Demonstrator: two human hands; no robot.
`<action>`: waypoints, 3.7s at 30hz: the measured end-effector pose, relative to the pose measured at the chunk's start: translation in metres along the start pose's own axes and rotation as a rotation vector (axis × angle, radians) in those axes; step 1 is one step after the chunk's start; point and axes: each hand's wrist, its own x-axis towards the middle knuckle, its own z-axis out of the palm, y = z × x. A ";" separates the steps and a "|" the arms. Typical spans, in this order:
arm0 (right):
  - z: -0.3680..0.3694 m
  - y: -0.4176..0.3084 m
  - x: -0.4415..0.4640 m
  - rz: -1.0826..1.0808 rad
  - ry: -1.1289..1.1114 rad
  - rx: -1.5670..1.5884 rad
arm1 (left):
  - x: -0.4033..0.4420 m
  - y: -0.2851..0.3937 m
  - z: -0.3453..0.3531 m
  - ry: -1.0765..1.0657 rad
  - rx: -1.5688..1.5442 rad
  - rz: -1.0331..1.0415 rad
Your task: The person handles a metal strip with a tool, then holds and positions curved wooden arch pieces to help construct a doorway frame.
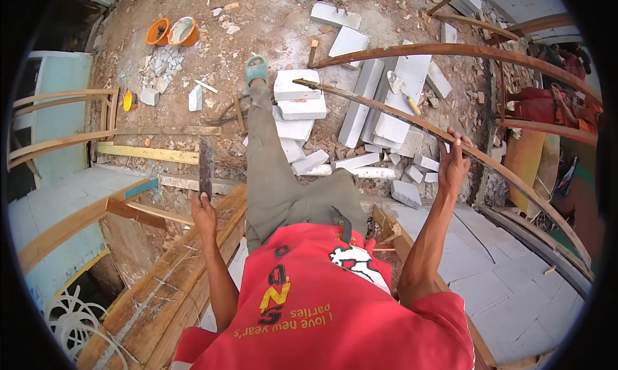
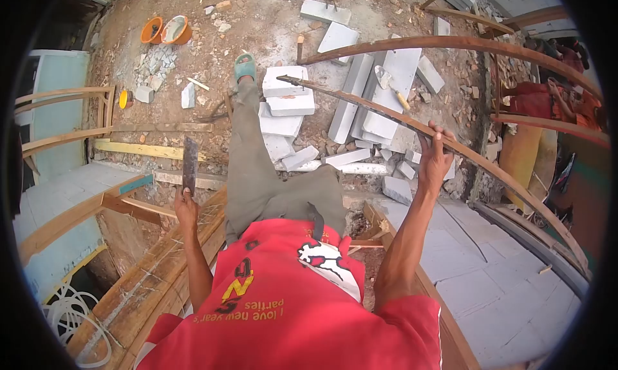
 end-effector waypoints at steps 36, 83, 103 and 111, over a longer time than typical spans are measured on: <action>0.344 0.118 0.334 -0.250 0.803 -0.324 | 0.808 0.310 0.250 -0.151 0.401 1.210; 0.039 -0.002 0.711 -0.058 1.716 -0.650 | 0.507 1.110 0.446 -1.171 0.138 1.266; -0.128 -0.042 0.792 0.110 1.746 -0.492 | 0.413 1.215 0.459 -1.038 0.258 1.204; -0.183 -0.037 0.801 0.203 1.794 -0.373 | 0.363 1.235 0.470 -0.951 0.455 1.215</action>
